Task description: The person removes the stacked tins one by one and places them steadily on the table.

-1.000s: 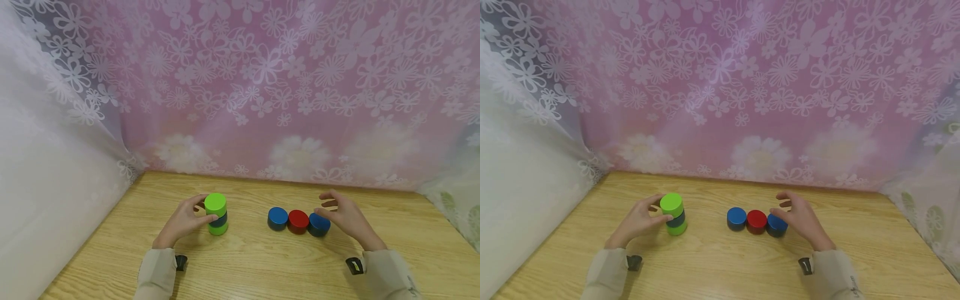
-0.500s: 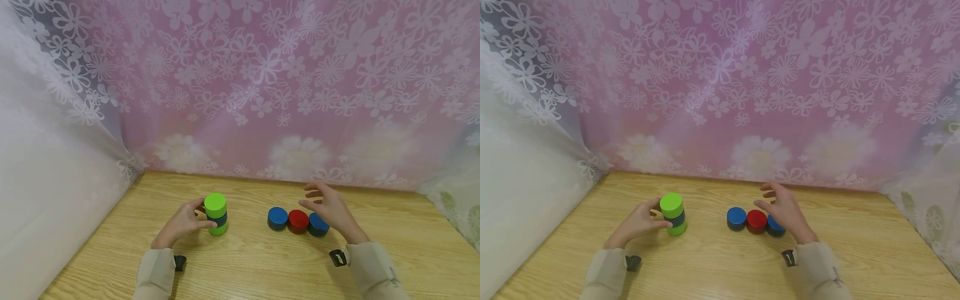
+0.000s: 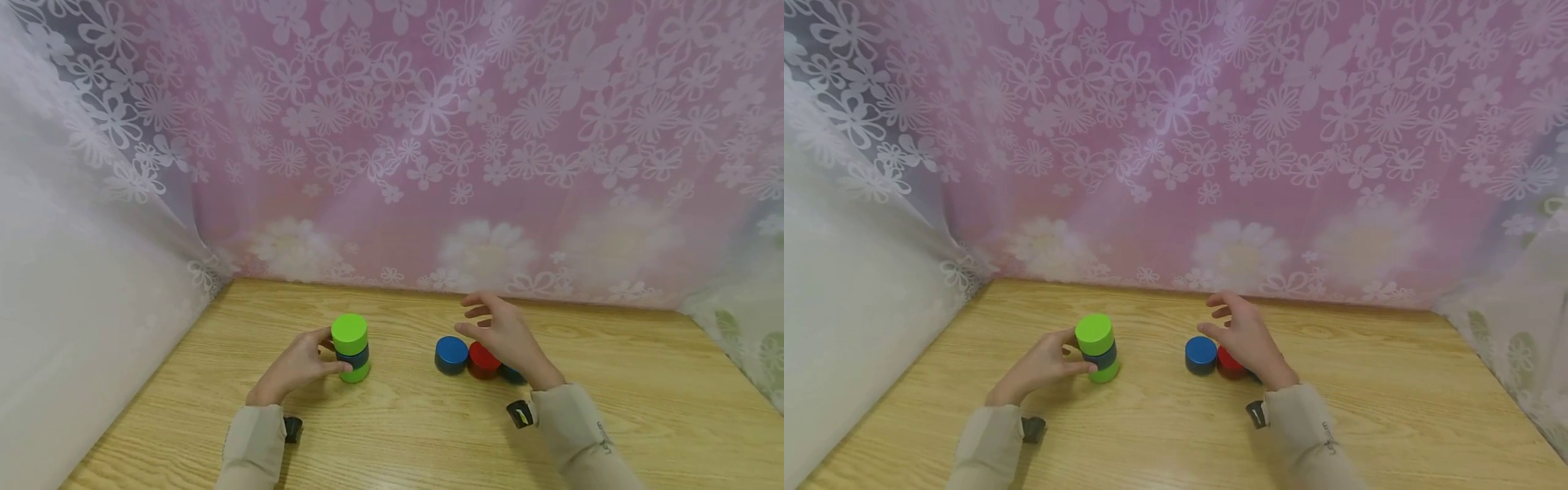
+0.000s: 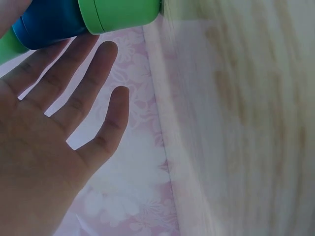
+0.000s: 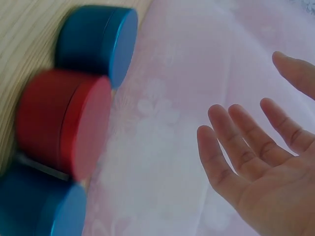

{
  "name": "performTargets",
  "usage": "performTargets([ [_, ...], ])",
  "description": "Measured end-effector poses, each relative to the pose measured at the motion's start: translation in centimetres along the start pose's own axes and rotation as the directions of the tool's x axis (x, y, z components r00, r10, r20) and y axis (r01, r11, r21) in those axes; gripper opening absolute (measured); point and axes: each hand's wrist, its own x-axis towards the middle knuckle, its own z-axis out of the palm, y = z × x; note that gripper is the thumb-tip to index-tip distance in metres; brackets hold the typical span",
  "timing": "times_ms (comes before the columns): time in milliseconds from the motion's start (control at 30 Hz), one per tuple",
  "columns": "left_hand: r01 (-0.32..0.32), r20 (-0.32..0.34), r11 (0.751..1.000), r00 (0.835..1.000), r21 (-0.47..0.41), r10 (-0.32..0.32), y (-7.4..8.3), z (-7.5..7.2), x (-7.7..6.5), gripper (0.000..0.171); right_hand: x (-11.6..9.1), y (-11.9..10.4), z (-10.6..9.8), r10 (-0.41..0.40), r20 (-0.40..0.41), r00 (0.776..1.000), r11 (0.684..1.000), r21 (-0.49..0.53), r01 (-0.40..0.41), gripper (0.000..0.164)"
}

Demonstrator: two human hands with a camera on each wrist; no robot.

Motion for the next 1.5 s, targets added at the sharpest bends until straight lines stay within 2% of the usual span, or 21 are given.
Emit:
performTargets([
  [267,-0.008,0.002,1.000,1.000,0.021,0.008,0.0,0.1,0.0,0.051,0.5,-0.7,1.6,-0.025,0.025,0.999,0.999,0.045,0.024,0.036],
  [533,0.029,-0.018,0.999,0.999,0.023,-0.029,0.1,0.2,-0.2,0.049,0.9,-1.8,2.8,-0.040,0.049,0.998,0.996,0.082,0.036,0.036],
  [967,0.031,-0.013,0.999,0.999,0.033,-0.030,0.1,0.2,-0.1,0.049,1.2,-2.7,4.6,-0.061,0.103,0.993,0.991,0.125,0.048,0.034],
  [1500,0.027,-0.005,0.999,1.000,0.021,-0.027,0.1,0.0,0.0,0.050,1.8,-3.4,8.2,-0.094,0.113,0.989,0.987,0.142,0.078,0.037],
])
